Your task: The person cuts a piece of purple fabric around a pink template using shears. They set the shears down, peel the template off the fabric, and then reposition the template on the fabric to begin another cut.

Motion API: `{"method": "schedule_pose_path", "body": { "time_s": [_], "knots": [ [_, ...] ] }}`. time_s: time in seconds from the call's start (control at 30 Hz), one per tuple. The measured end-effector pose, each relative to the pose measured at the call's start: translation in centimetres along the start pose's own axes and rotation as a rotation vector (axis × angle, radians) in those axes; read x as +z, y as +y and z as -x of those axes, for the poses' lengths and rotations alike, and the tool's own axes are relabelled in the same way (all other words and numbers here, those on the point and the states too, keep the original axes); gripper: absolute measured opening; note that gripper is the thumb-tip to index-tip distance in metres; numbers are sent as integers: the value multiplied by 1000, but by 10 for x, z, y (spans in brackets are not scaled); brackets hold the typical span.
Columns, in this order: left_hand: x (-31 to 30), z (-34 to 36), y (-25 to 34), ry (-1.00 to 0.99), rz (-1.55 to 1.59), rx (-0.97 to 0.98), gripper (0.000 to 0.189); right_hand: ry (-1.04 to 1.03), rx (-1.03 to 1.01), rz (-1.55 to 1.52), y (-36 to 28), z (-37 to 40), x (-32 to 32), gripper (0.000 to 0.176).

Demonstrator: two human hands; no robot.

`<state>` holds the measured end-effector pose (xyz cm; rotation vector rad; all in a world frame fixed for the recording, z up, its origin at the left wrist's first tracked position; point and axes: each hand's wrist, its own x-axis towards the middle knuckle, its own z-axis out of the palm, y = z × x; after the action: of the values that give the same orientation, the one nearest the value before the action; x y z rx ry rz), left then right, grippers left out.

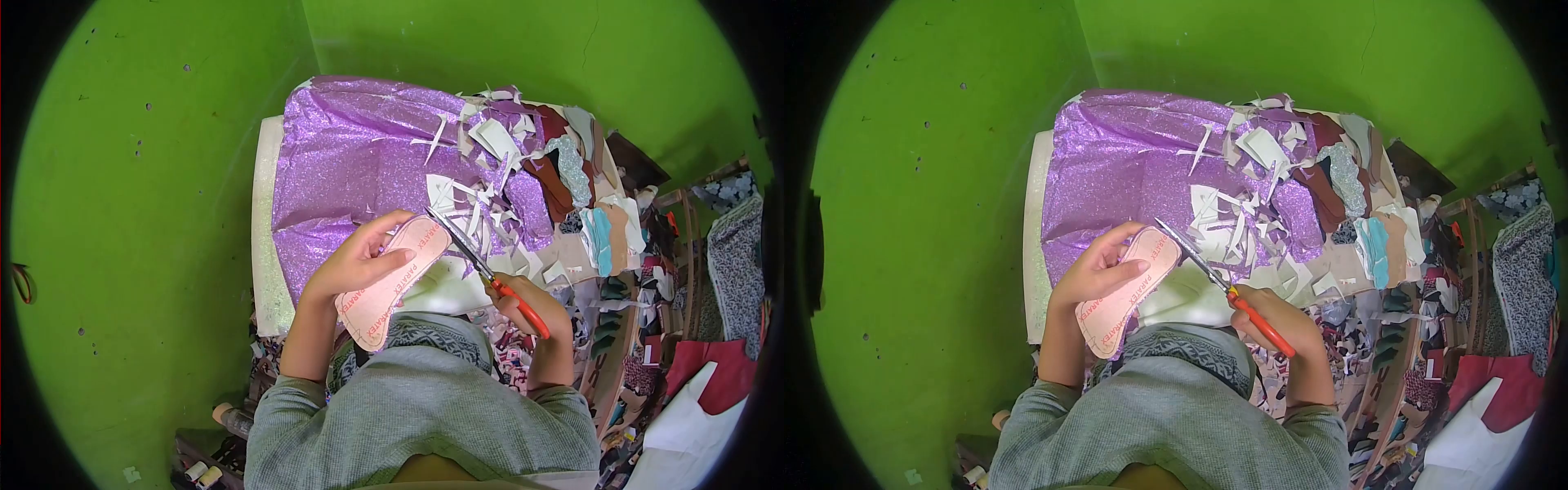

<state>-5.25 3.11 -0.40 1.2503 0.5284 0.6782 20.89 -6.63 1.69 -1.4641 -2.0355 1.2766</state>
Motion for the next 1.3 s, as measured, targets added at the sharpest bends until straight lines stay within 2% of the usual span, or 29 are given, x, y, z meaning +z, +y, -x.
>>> {"method": "schedule_pose_path", "body": {
  "time_s": [0.13, 0.2, 0.33, 0.53, 0.6, 0.73, 0.8, 0.9, 1.13, 1.2, 1.3],
  "knots": [
    [-4, 0, -5, -12, -15, -37, 46, -7, -6, 27, -6, -1, -1, 31],
    [-4, 0, -3, -15, -24, -25, 46, -12, 129, 8, -9, -2, 0, 25],
    [-3, 0, 1, -47, -47, -54, 47, -14, 170, -10, -11, -3, 0, 23],
    [-4, 0, 0, -50, -41, -45, 47, -52, 49, 51, -1, -4, -2, 33],
    [-5, 1, 0, -43, -27, -70, 47, -62, -57, 52, 3, -4, -2, 35],
    [-5, 0, -1, -49, -22, -70, 46, -57, 31, 46, 0, -3, 0, 37],
    [-5, -1, -6, -50, -27, -61, 45, -57, 143, 41, -5, -4, 0, 40],
    [-5, -3, -9, -58, -46, -31, 45, -28, 150, 27, -4, -5, 2, 43],
    [-7, -3, -4, -57, -8, -109, 45, -64, 96, 42, 1, -5, -1, 43],
    [-8, -5, -10, -62, -5, -124, 45, -23, 163, -10, -7, -6, -1, 43],
    [-8, -7, -20, -50, -48, -53, 46, 34, 171, 14, -4, -8, 3, 44]
  ]
}}
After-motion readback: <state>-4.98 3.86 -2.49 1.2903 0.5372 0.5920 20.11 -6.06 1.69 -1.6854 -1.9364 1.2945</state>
